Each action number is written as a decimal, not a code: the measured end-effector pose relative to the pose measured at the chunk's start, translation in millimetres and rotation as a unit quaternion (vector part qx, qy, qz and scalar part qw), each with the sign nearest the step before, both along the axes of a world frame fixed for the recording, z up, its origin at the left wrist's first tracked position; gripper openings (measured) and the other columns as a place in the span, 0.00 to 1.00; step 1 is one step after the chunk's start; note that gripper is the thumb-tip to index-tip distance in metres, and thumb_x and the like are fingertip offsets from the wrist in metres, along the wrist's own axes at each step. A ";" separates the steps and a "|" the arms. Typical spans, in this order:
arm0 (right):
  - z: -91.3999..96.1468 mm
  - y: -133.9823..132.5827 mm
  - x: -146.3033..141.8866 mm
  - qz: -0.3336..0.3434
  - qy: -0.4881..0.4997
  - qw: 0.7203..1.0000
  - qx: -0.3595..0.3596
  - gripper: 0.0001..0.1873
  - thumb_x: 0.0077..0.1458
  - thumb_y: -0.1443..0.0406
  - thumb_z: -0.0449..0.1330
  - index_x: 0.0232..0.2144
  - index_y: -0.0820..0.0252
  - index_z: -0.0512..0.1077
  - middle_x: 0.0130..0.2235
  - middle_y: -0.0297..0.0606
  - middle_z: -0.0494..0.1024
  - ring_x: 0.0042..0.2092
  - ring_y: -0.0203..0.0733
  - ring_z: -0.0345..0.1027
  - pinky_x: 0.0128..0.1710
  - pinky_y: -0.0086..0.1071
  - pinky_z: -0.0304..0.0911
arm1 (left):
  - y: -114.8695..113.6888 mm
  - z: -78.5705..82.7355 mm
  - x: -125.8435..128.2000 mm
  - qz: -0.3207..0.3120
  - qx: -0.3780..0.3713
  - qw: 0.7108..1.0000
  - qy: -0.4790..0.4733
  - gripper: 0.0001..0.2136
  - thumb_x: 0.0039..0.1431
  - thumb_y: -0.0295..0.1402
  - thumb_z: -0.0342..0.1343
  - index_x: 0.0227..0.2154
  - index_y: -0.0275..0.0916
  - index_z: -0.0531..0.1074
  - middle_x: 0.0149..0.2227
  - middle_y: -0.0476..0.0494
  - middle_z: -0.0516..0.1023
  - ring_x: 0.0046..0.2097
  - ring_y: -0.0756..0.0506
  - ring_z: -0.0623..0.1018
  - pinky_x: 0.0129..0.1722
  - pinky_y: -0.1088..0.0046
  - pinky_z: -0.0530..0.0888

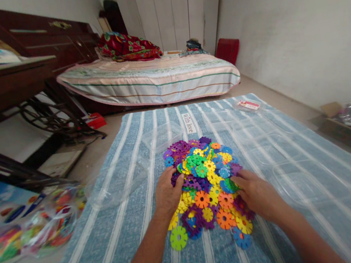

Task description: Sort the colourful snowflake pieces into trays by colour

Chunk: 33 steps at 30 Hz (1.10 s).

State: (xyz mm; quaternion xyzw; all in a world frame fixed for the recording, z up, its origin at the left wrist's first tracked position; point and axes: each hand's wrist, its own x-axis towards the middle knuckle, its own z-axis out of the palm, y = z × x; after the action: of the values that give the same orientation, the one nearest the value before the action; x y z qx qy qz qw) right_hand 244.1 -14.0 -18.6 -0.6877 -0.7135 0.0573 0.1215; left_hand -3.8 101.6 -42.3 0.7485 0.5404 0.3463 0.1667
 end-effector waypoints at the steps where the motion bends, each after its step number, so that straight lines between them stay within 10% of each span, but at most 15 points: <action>1: 0.1 1.4 -0.2 0.002 -0.005 1.000 0.000 0.19 0.50 0.73 0.52 0.43 0.54 0.71 0.45 0.41 0.72 0.49 0.43 0.65 0.47 0.34 0.62 | 0.0 0.0 0.0 0.000 -0.001 1.000 -0.001 0.14 0.55 0.39 0.51 0.41 0.40 0.71 0.49 0.40 0.74 0.52 0.42 0.72 0.56 0.60 0.66; 22: 2.3 -10.9 -10.1 -0.006 0.163 0.963 0.214 0.13 0.60 0.65 0.48 0.37 0.58 0.73 0.41 0.42 0.76 0.45 0.40 0.70 0.47 0.35 0.66 | 0.4 -1.7 0.3 0.000 0.003 1.000 0.009 0.16 0.56 0.42 0.49 0.41 0.38 0.71 0.49 0.38 0.74 0.52 0.41 0.73 0.55 0.60 0.67; 33: 44.3 -47.6 46.2 -0.207 -0.107 0.917 0.324 0.14 0.57 0.60 0.52 0.31 0.62 0.74 0.33 0.43 0.78 0.32 0.46 0.72 0.33 0.38 0.66 | 2.6 -6.5 1.1 0.003 0.011 1.000 0.017 0.16 0.56 0.41 0.49 0.41 0.37 0.71 0.49 0.37 0.74 0.52 0.41 0.73 0.55 0.60 0.68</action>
State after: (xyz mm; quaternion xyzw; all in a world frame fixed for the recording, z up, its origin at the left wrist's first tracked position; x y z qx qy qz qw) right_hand 290.3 -61.6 25.8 -0.7451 -0.5432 -0.2773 0.2700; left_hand -2.7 104.3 -48.8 0.7546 0.5416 0.3396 0.1480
